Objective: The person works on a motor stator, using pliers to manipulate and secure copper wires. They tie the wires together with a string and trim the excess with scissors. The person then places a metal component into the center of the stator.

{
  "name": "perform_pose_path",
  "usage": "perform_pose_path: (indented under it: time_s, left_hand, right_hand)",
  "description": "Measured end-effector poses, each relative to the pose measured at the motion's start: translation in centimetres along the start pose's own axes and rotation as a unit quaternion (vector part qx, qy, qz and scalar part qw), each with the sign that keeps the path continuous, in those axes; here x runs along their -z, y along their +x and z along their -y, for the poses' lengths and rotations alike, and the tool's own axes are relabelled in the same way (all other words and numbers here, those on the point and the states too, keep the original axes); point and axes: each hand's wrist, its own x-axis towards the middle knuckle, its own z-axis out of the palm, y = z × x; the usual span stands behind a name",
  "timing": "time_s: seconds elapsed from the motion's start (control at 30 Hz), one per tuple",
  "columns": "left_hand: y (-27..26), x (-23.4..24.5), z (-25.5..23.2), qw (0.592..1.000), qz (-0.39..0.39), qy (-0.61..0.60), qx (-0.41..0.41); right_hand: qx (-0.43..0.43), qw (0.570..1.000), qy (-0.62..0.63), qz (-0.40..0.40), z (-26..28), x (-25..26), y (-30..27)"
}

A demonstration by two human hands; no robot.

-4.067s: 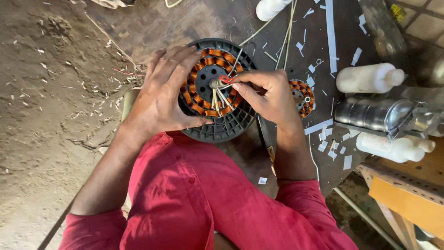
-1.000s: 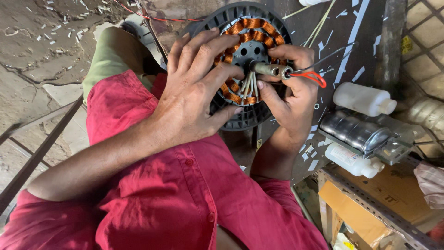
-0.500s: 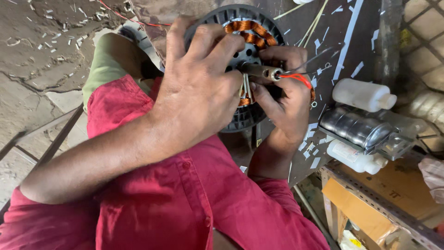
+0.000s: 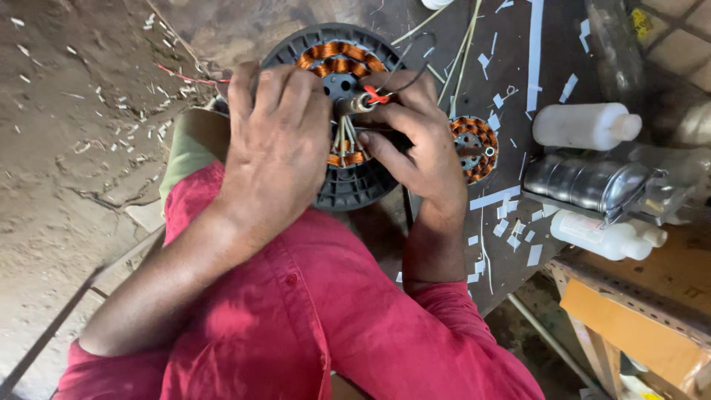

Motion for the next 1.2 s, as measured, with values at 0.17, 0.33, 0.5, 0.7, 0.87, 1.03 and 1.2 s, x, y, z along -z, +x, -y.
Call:
perform_pose_path:
  time_s: [0.17,0.33,0.5,0.7,0.87,1.03,1.2]
  left_hand:
    - [-0.1,1.2,2.6,0.985,-0.015,-0.17,0.027]
    - [-0.3,0.5,4.3,0.884,-0.02,-0.456,0.103]
    - [-1.1,-2.0,4.2,0.743,-0.058,-0.658,0.104]
    - [-1.4,-1.9,2.5,0.766,0.0,-0.639,0.079]
    - [-1.5,-1.0,0.2,0.906,0.022,-0.421,0.044]
    - [-0.9,-1.5,0.9,0.914,-0.067,-0.4,0.007]
    - [-0.7,-1.2,2.3,0.88,-0.002,-0.473,0.034]
  right_hand:
    - [-0.065,0.989,0.075,-0.106,0.3,-0.3,-2.2]
    - [-0.058,0.982,-0.037,-0.178,0.0,-1.4,-3.8]
    - [-0.087,0.976,0.007,-0.198,-1.1,-2.5,-4.5]
    - [-0.109,0.958,0.154,-0.217,-0.7,-1.9,-2.6]
    - [-0.092,0.956,0.184,-0.209,4.5,-2.6,-2.1]
    - [0.132,0.964,-0.064,-0.222,7.8,-4.0,-2.0]
    - [0.045,0.965,0.084,-0.243,5.9,-3.6,-1.9]
